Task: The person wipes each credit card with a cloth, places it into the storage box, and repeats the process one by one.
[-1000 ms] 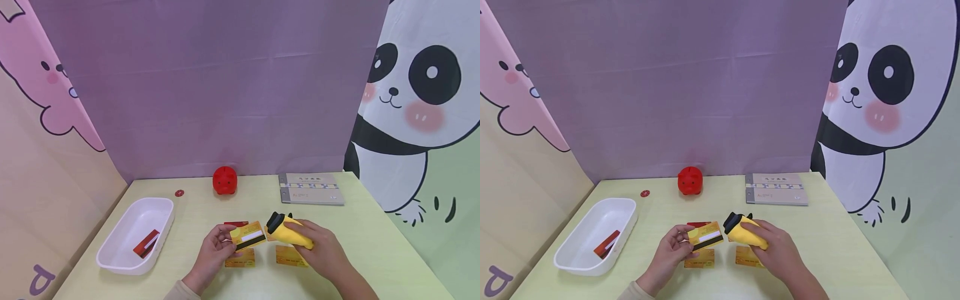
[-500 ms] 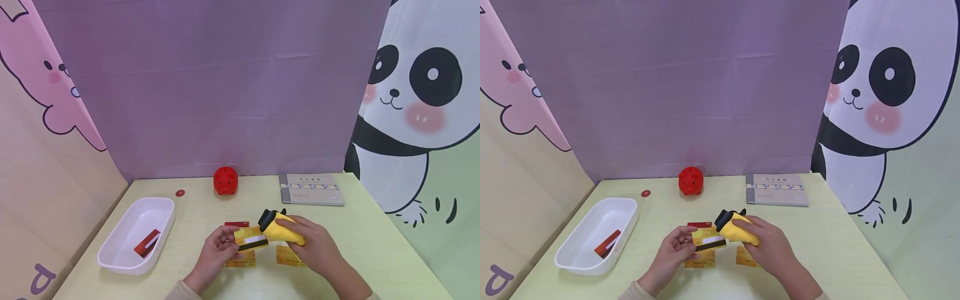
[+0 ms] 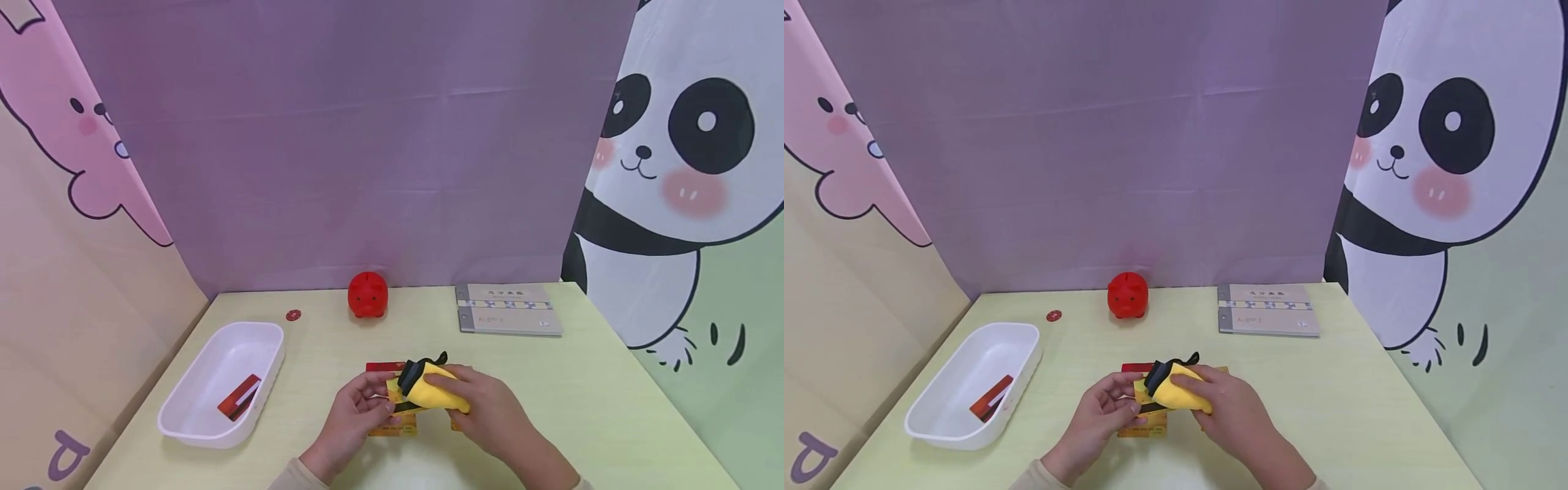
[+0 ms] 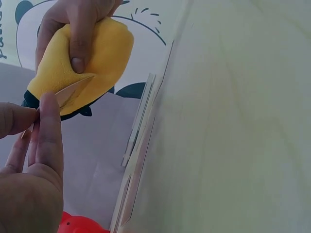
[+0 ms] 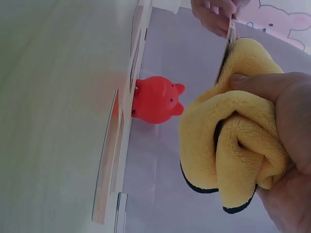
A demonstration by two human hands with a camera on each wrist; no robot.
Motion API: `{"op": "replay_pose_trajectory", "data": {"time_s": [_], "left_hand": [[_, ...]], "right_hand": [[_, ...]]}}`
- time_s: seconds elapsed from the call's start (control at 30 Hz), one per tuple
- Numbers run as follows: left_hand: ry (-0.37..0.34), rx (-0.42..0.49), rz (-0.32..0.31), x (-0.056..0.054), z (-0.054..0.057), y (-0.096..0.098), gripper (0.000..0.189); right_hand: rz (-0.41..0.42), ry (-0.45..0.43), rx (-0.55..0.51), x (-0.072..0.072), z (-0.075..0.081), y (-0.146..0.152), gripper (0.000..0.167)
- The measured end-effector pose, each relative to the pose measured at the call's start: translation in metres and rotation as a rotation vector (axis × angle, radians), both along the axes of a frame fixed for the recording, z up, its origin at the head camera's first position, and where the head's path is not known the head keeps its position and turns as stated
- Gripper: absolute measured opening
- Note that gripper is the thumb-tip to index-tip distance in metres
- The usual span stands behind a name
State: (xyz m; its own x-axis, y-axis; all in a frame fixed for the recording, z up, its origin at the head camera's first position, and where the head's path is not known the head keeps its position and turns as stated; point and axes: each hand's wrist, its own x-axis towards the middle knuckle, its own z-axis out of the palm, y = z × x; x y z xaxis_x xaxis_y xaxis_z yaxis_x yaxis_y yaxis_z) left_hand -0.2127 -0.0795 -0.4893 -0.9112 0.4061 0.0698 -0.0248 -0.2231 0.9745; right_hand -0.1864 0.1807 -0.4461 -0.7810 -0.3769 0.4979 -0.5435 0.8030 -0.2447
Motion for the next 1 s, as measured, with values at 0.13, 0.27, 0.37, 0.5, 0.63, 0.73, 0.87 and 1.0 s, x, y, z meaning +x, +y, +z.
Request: {"op": "replay_pose_trajectory", "data": {"time_s": [0.13,0.27,0.37,0.5,0.63,0.73,0.87,1.0], "left_hand": [[-0.006,0.033,-0.016,0.0,-0.001,0.0,0.048],[-0.002,0.052,-0.021,0.001,-0.002,0.0,0.047],[0.004,0.047,-0.014,0.0,-0.001,-0.001,0.047],[-0.011,0.031,0.014,0.0,0.001,-0.002,0.046],[-0.035,0.018,0.034,0.0,0.001,-0.003,0.046],[-0.04,0.015,0.023,0.0,0.0,-0.002,0.047],[-0.045,0.022,-0.017,0.0,-0.001,0.0,0.046],[-0.045,0.032,-0.042,0.0,-0.003,0.003,0.045]], "right_hand": [[0.05,0.047,0.064,0.001,-0.002,-0.003,0.067],[0.102,0.117,0.092,0.002,-0.003,-0.003,0.065],[0.111,0.131,0.106,0.003,-0.002,-0.001,0.069],[0.076,0.109,0.118,0.004,-0.002,0.006,0.074],[-0.002,0.106,0.12,0.002,-0.004,0.013,0.069],[-0.043,0.129,0.116,0.0,-0.006,0.015,0.064],[-0.041,0.154,0.093,-0.002,-0.007,0.015,0.064],[0.002,0.14,0.081,0.0,-0.007,0.01,0.07]]}}
